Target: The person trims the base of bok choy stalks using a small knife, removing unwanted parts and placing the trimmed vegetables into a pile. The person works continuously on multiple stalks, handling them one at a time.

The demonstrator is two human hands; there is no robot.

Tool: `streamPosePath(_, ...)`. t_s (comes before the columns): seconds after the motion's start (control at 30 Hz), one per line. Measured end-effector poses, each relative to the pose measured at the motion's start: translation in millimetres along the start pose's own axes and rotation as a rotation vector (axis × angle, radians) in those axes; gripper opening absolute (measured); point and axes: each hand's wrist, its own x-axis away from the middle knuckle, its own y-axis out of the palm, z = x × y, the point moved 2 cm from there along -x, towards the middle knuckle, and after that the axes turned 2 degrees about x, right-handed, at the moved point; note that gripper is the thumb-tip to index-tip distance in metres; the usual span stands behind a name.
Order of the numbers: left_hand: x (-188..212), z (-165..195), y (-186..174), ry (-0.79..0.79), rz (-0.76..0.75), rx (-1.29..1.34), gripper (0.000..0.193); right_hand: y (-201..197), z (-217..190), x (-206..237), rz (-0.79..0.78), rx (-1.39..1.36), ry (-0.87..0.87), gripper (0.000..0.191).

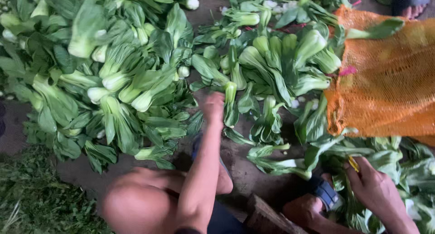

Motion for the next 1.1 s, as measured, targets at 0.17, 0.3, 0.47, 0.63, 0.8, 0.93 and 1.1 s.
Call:
streamPosePath(0.17, -2.9, 15.8, 44.9, -0.269, -0.027, -0.160, 0.057, -4.0, -14.2, -4.9, 0.012, -0.013, -0.039, 0.038)
streamPosePath(0.3, 17.5, 31.7, 57.9, -0.273, -0.149, 0.427, 0.056, -10.7, -24.9, -1.9, -0.156, -0.057, 0.201, 0.036)
streamPosePath(0.47, 119.3, 114.6, 61.8, -0.016, -0.671, 0.949, 0.058, -28.1, -56.8, 6.2, -0.029, -0.586, 0.098, 0.038)
streamPosePath(0.63, 194.0, 176.5, 32.6, 0.149, -1.044, 0.927, 0.062, -55.1, -63.6, 30.7, -0.035, -0.877, 0.004, 0.053)
streamPosePath(0.8, 205.8, 181.5, 16.6, 0.179, -1.232, 0.766, 0.060, -70.9, -38.8, 52.1, -0.272, -0.737, -0.029, 0.041)
streamPosePath(0.93, 208.5, 174.9, 16.7, 0.185, -1.350, 0.744, 0.054, -65.0, -18.4, 55.9, -0.280, -0.501, 0.165, 0.022)
streamPosePath(1.1, 214.3, 177.9, 14.4, -0.153, -1.407, 1.029, 0.049, -76.9, -14.0, 72.0, 0.375, -0.099, -0.252, 0.039)
